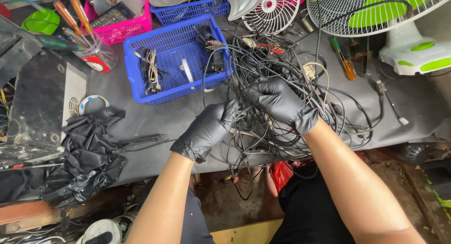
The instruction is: Untangling a large mass of electronic cables on a repair bench, including tracing individual wires and using tape to mark or bundle them.
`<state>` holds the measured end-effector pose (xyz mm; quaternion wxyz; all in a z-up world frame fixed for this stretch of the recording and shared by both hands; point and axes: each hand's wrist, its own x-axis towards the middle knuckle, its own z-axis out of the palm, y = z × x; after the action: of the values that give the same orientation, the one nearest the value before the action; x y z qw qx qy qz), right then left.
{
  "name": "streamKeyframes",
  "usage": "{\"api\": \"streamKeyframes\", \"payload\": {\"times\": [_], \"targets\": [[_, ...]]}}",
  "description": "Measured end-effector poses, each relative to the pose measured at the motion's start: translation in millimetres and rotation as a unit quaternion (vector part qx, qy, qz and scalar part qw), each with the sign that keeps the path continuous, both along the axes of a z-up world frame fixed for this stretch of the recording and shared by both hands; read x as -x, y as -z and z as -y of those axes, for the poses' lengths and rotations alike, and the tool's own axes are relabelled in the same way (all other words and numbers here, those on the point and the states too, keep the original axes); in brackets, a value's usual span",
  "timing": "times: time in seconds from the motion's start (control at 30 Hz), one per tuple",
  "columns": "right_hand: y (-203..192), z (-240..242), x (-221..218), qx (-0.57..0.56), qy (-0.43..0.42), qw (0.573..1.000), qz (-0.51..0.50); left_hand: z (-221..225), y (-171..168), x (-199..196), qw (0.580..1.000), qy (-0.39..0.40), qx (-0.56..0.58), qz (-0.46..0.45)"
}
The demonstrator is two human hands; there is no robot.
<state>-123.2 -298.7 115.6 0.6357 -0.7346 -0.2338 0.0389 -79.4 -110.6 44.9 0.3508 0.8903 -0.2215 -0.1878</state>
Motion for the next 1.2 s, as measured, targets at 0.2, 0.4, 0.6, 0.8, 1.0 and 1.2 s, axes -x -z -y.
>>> {"api": "streamKeyframes", "payload": {"times": [0.2, 0.4, 0.6, 0.8, 1.0, 1.2], "targets": [[0.6, 2.3, -3.4, 0.015, 0.025, 1.0, -0.012, -2.4, -37.4, 15.0, 0.999, 0.01, 0.021, -0.026], [1.8, -5.2, 0.4, 0.033, 0.046, 0.998, -0.021, -2.0, 14.7, -4.5, 0.948, 0.037, 0.296, -0.108], [9.3, -26.3, 4.9, 0.049, 0.066, 0.996, -0.037, 7.4, -26.4, -6.1, 0.842, -0.099, 0.528, -0.047], [12.2, -47.2, 6.9, 0.069, 0.077, 0.994, -0.044, 7.5, 16.9, -45.6, 0.661, -0.087, 0.686, -0.293], [18.9, -57.2, 15.5, 0.085, 0.096, 0.991, -0.049, -13.1, -2.8, -35.9, 0.688, -0.157, 0.709, -0.009], [39.5, -51.1, 9.2, 0.151, 0.118, 0.979, 0.07, -8.5, 4.4, -36.1, 0.629, -0.197, 0.748, -0.077]]}}
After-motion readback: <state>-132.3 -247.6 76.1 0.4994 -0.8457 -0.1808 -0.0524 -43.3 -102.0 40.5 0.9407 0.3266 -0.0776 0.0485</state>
